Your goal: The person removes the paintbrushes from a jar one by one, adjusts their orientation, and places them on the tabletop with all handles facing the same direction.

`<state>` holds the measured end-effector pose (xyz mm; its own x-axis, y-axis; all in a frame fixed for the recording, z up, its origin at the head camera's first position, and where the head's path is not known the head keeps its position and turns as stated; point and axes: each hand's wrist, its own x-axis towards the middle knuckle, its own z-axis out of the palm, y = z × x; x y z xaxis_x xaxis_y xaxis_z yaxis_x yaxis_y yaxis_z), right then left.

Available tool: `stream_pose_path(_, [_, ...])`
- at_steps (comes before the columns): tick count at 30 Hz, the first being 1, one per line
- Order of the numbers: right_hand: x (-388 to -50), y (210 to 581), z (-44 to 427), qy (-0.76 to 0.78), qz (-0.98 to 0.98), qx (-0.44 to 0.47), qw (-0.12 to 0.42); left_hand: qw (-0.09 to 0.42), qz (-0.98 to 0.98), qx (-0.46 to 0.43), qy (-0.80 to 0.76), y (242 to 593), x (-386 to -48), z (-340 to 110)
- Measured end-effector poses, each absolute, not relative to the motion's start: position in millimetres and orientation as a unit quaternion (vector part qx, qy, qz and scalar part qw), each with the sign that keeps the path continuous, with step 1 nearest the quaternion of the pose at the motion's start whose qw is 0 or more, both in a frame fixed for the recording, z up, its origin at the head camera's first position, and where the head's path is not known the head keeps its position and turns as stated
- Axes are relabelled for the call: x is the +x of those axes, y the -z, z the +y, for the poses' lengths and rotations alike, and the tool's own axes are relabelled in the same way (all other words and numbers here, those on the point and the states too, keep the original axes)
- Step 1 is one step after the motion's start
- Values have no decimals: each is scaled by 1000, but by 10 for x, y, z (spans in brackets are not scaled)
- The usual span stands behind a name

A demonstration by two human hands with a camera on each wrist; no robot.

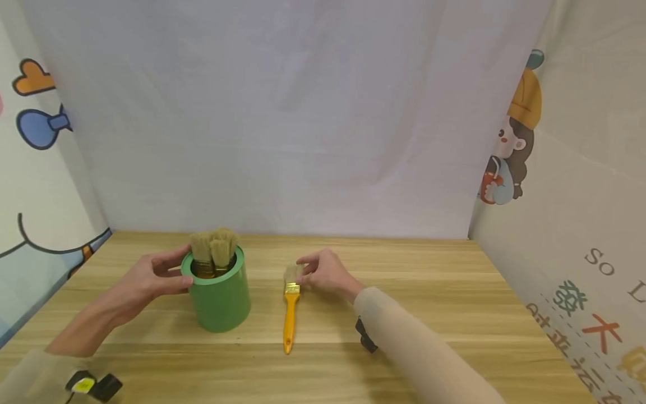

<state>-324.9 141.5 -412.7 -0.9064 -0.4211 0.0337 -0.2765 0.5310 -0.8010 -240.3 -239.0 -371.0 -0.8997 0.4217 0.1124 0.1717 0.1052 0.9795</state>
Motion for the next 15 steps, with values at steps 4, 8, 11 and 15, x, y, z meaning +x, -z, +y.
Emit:
stream_pose_path(4, [-3252, 4161, 1388, 433, 874, -203, 84, 100, 735, 202, -639, 3715, -2402, -2393])
stream_pose_path(8, [-3253, 4170, 1358, 427, 878, -201, 78, 100, 735, 204, -638, 3718, -2405, -2396])
stream_pose_path(11, [-3265, 4175, 1333, 424, 881, -197, 75, 102, 735, 204, -638, 3716, -2406, -2396])
stream_pose_path(15, [-3288, 4187, 1303, 421, 883, -195, 73, 100, 736, 200, -639, 3710, -2412, -2389])
